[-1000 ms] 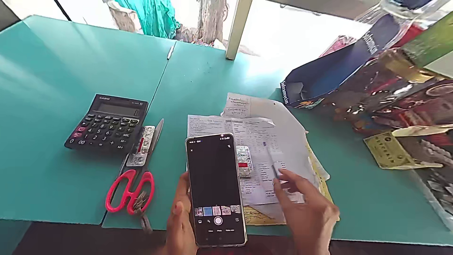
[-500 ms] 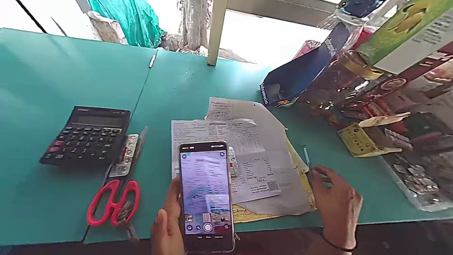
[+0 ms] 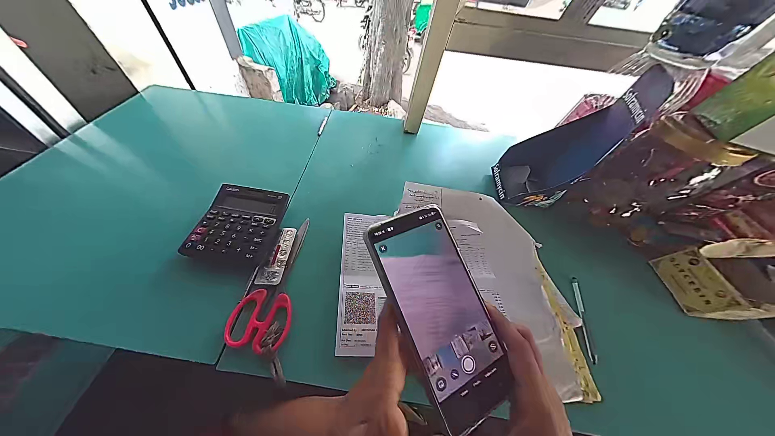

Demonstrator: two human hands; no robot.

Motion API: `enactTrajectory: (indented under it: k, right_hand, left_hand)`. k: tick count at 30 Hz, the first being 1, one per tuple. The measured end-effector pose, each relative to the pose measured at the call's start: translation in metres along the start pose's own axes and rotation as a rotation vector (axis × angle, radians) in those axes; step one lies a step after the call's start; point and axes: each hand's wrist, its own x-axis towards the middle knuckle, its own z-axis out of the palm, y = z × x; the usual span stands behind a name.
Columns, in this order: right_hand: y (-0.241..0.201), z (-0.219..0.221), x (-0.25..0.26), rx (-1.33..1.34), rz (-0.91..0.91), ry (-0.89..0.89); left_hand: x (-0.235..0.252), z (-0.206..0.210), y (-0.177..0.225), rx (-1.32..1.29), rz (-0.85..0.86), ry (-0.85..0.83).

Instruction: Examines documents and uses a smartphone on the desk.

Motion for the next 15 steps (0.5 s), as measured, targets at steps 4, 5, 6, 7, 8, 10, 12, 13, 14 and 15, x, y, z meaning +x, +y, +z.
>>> enactTrajectory:
  k: [4,5,6,7,8,10,12,13,14,15]
  right_hand:
    - [-0.001,-0.021,0.005,-0.077,-0.033,-0.019]
    - [0.001,-0.032,0.005,-0.041,-0.051,-0.041]
    - [0.001,-0.045,0.007,-0.035,-0.078,-0.059]
    - [0.000,-0.058,0.009,-0.059,-0.111,-0.077]
    - [-0.002,-0.070,0.012,-0.099,-0.143,-0.109]
    - [-0.006,-0.087,0.019,-0.177,-0.214,-0.206]
    - [-0.011,-0.097,0.029,-0.236,-0.297,-0.300]
    - [-0.013,-0.100,0.035,-0.262,-0.335,-0.338]
    - [-0.015,-0.101,0.039,-0.279,-0.366,-0.362]
    - [-0.016,-0.102,0.043,-0.281,-0.387,-0.367]
  left_hand:
    - [0.005,-0.007,0.008,0.178,0.058,-0.197]
    - [0.007,-0.014,0.015,0.267,0.062,-0.195]
    - [0.009,-0.022,0.021,0.379,0.082,-0.142]
    - [0.012,-0.031,0.027,0.474,0.111,-0.071]
    - [0.016,-0.039,0.033,0.537,0.134,-0.018]
    - [0.023,-0.051,0.043,0.613,0.172,0.005]
    - [0.027,-0.055,0.054,0.706,0.201,-0.034]
    - [0.029,-0.056,0.059,0.769,0.234,-0.040]
    - [0.030,-0.056,0.064,0.826,0.265,-0.056]
    - [0.032,-0.056,0.070,0.860,0.274,-0.096]
